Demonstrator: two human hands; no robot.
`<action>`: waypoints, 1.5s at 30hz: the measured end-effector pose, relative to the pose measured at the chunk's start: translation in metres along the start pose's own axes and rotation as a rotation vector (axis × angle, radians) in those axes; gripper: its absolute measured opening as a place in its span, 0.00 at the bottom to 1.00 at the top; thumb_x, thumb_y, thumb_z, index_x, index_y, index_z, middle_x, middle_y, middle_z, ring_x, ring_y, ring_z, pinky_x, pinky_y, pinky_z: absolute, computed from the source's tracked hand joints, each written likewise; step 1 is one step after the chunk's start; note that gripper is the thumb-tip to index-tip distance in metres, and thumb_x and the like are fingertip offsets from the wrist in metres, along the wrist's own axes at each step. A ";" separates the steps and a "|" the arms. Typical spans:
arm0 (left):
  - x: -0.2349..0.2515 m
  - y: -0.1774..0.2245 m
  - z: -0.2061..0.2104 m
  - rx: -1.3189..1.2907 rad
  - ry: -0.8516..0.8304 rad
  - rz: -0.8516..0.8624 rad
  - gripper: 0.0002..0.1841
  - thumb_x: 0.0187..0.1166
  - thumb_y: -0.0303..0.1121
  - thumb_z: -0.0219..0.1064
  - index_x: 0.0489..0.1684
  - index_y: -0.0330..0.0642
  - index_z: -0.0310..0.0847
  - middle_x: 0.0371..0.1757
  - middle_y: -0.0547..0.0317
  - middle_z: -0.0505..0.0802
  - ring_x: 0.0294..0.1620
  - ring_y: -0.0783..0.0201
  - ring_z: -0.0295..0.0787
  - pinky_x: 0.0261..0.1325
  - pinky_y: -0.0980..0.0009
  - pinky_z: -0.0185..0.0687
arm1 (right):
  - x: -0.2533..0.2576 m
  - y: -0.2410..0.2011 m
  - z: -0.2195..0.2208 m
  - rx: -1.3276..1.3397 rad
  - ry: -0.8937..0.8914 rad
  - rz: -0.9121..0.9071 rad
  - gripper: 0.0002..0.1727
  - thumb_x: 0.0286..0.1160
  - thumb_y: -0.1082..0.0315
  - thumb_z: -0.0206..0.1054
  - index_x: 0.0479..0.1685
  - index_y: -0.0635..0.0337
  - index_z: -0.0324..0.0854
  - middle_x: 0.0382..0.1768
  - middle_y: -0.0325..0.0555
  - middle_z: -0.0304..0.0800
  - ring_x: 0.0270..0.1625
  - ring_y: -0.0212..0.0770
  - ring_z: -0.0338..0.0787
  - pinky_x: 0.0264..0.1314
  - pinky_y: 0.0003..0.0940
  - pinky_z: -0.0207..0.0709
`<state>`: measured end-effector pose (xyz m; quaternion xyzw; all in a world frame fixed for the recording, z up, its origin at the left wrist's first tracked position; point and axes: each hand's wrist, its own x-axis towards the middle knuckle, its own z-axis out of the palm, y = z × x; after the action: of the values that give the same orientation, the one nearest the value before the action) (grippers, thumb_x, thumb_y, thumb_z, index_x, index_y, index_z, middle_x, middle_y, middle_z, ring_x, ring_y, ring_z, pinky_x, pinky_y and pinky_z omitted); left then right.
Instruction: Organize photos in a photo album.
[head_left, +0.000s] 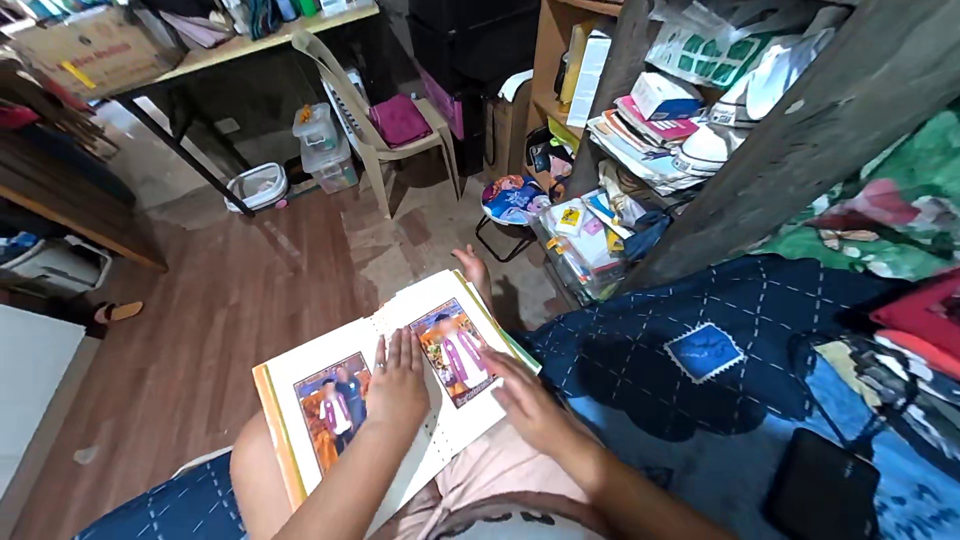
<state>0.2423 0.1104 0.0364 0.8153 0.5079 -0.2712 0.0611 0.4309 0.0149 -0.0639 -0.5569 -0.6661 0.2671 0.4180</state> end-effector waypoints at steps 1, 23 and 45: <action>-0.010 0.004 0.007 -0.008 0.001 0.027 0.33 0.90 0.31 0.44 0.94 0.30 0.39 0.96 0.40 0.47 0.97 0.45 0.35 0.92 0.38 0.22 | 0.000 0.005 -0.004 0.029 0.049 0.032 0.28 0.88 0.58 0.50 0.79 0.66 0.74 0.80 0.57 0.76 0.85 0.51 0.72 0.89 0.51 0.62; 0.039 -0.042 -0.005 -0.153 0.218 -0.283 0.51 0.85 0.71 0.33 0.94 0.33 0.43 0.96 0.39 0.45 0.96 0.36 0.31 0.89 0.31 0.19 | 0.040 -0.034 0.054 -0.523 -0.315 -0.054 0.53 0.82 0.28 0.44 0.92 0.65 0.54 0.93 0.59 0.48 0.95 0.57 0.46 0.95 0.60 0.38; 0.040 -0.040 0.003 -0.158 0.199 -0.179 0.47 0.85 0.71 0.30 0.97 0.45 0.39 0.97 0.40 0.38 0.96 0.37 0.22 0.89 0.31 0.14 | 0.035 -0.022 0.062 -0.601 -0.201 -0.142 0.52 0.82 0.28 0.39 0.90 0.66 0.60 0.91 0.60 0.56 0.93 0.58 0.54 0.93 0.61 0.47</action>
<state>0.2205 0.1605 0.0204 0.7822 0.6019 -0.1527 0.0500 0.3651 0.0498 -0.0682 -0.5785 -0.7902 0.0824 0.1847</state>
